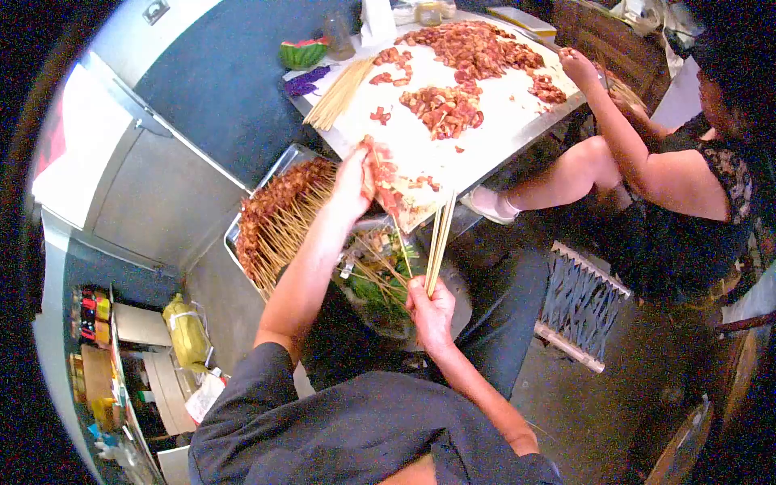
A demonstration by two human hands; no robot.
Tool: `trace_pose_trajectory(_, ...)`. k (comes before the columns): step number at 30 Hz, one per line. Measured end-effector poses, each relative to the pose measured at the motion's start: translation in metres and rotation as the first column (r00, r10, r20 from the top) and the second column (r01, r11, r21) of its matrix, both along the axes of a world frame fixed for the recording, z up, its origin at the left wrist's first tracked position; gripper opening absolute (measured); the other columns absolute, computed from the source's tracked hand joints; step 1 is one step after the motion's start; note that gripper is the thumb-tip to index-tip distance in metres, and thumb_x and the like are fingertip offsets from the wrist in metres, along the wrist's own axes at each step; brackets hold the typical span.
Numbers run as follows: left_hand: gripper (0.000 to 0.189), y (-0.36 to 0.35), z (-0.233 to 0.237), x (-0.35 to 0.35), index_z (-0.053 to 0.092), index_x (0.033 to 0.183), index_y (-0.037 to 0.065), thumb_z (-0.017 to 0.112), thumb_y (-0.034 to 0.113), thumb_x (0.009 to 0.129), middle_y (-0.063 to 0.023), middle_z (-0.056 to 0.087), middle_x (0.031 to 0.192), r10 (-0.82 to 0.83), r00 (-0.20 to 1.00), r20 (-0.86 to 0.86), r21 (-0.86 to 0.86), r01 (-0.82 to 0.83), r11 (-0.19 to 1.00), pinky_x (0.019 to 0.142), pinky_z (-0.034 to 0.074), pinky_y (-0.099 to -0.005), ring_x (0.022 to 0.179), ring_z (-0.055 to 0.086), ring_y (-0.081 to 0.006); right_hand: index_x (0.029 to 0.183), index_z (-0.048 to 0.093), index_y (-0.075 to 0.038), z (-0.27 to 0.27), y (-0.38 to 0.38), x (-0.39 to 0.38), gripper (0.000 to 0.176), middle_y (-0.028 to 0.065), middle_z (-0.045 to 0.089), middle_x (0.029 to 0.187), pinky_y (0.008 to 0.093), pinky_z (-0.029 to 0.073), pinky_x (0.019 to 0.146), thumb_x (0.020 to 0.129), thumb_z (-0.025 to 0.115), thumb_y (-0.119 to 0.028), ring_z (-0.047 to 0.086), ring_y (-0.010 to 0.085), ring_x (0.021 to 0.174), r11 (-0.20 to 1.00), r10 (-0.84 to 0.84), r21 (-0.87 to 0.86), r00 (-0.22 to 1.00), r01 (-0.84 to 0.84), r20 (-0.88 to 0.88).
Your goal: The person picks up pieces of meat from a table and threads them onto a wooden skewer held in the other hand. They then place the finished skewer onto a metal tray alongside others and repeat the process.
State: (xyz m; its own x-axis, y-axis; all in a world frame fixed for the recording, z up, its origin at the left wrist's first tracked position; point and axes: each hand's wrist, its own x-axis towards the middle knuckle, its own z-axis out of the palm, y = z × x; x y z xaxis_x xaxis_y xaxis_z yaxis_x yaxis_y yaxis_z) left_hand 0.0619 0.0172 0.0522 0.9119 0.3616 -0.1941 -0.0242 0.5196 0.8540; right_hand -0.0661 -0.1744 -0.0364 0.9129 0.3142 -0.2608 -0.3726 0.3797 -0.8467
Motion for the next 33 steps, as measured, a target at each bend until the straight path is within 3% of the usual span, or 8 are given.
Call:
trace_pose_trajectory(5, 0.013, 0.042, -0.005, 0.047, 0.054, 0.092, 0.003, 0.052, 0.002, 0.079, -0.0036, 0.058, 0.077, 0.095, 0.992, 0.081, 0.525, -0.123, 0.842, 0.052, 0.044, -0.0234, 0.055, 0.053, -0.0111, 0.084, 0.055, -0.008, 0.0, -0.01, 0.006, 0.007, -0.0011, 0.05, 0.056, 0.0187, 0.027, 0.037, 0.087, 0.057, -0.014, 0.038, 0.0044, 0.042, 0.995, -0.029, 0.093, 0.997, 0.035, -0.075)
trace_pose_trajectory(13, 0.013, 0.021, -0.022, 0.132, 0.064, 0.082, 0.005, 0.063, 0.009, 0.07, -0.0027, 0.063, 0.069, -0.057, 0.992, 0.108, 0.819, -0.056, 0.571, 0.059, 0.048, -0.0241, 0.064, 0.06, -0.0101, 0.084, 0.055, -0.009, 0.003, -0.024, 0.021, 0.007, -0.0001, 0.049, 0.056, 0.0198, 0.024, 0.037, 0.087, 0.058, -0.014, 0.035, 0.0047, 0.041, 0.982, -0.086, 0.164, 0.994, 0.097, -0.072)
trace_pose_trajectory(17, 0.025, -0.007, -0.007, 0.155, 0.065, 0.091, 0.009, 0.066, 0.02, 0.068, -0.0109, 0.065, 0.08, -0.139, 0.98, 0.141, 0.95, -0.095, 0.296, 0.07, 0.049, -0.0334, 0.079, 0.064, -0.0228, 0.084, 0.055, -0.009, 0.001, -0.029, 0.024, 0.008, -0.0003, 0.049, 0.056, 0.0198, 0.024, 0.037, 0.087, 0.058, -0.016, 0.035, 0.0047, 0.041, 0.98, -0.113, 0.156, 0.99, 0.124, -0.079)
trace_pose_trajectory(19, 0.028, -0.012, -0.004, 0.164, 0.065, 0.091, 0.01, 0.067, 0.024, 0.066, -0.0125, 0.065, 0.082, -0.089, 0.996, -0.004, 0.976, -0.015, -0.216, 0.071, 0.049, -0.0351, 0.082, 0.063, -0.0237, 0.086, 0.053, -0.008, -0.004, -0.031, 0.024, 0.008, -0.0012, 0.046, 0.056, 0.0196, 0.021, 0.035, 0.089, 0.055, -0.015, 0.032, 0.0042, 0.04, 0.985, -0.124, 0.115, 0.991, 0.128, -0.048)
trace_pose_trajectory(24, 0.029, 0.013, -0.013, 0.157, 0.063, 0.084, 0.008, 0.071, 0.025, 0.062, -0.0116, 0.061, 0.071, -0.284, 0.945, -0.162, 0.982, 0.184, 0.052, 0.065, 0.048, -0.034, 0.069, 0.061, -0.0227, 0.086, 0.053, -0.008, -0.004, -0.039, 0.02, 0.009, -0.0014, 0.046, 0.056, 0.0197, 0.021, 0.035, 0.089, 0.056, -0.016, 0.033, 0.0043, 0.04, 0.979, -0.158, 0.119, 0.985, 0.166, -0.072)
trace_pose_trajectory(27, 0.017, 0.022, -0.017, 0.125, 0.062, 0.085, 0.003, 0.067, 0.013, 0.072, -0.0051, 0.061, 0.068, -0.3, 0.951, -0.068, 0.836, 0.218, 0.503, 0.05, 0.044, -0.0251, 0.053, 0.054, -0.0129, 0.085, 0.053, -0.009, -0.005, -0.039, 0.019, 0.009, -0.0012, 0.048, 0.056, 0.0193, 0.023, 0.035, 0.088, 0.056, -0.016, 0.034, 0.0043, 0.041, 0.982, -0.145, 0.107, 0.984, 0.157, -0.107)
trace_pose_trajectory(31, 0.015, 0.026, 0.0, 0.083, 0.057, 0.098, 0.003, 0.048, 0.008, 0.087, -0.0071, 0.061, 0.071, -0.228, 0.969, -0.096, 0.521, 0.244, 0.818, 0.048, 0.048, -0.024, 0.054, 0.058, -0.0128, 0.084, 0.054, -0.009, -0.007, -0.036, 0.016, 0.009, -0.0009, 0.049, 0.056, 0.0191, 0.024, 0.035, 0.088, 0.057, -0.017, 0.035, 0.0043, 0.04, 0.987, -0.1, 0.115, 0.989, 0.112, -0.108)
trace_pose_trajectory(33, 0.021, 0.034, 0.0, 0.075, 0.053, 0.105, 0.002, 0.039, 0.006, 0.09, -0.0096, 0.062, 0.078, -0.249, 0.96, -0.129, 0.493, 0.28, 0.824, 0.051, 0.051, -0.0255, 0.06, 0.061, -0.0152, 0.084, 0.054, -0.01, -0.008, -0.033, 0.015, 0.009, -0.001, 0.049, 0.056, 0.0191, 0.024, 0.035, 0.088, 0.057, -0.017, 0.034, 0.0043, 0.04, 0.987, -0.091, 0.122, 0.991, 0.103, -0.099)
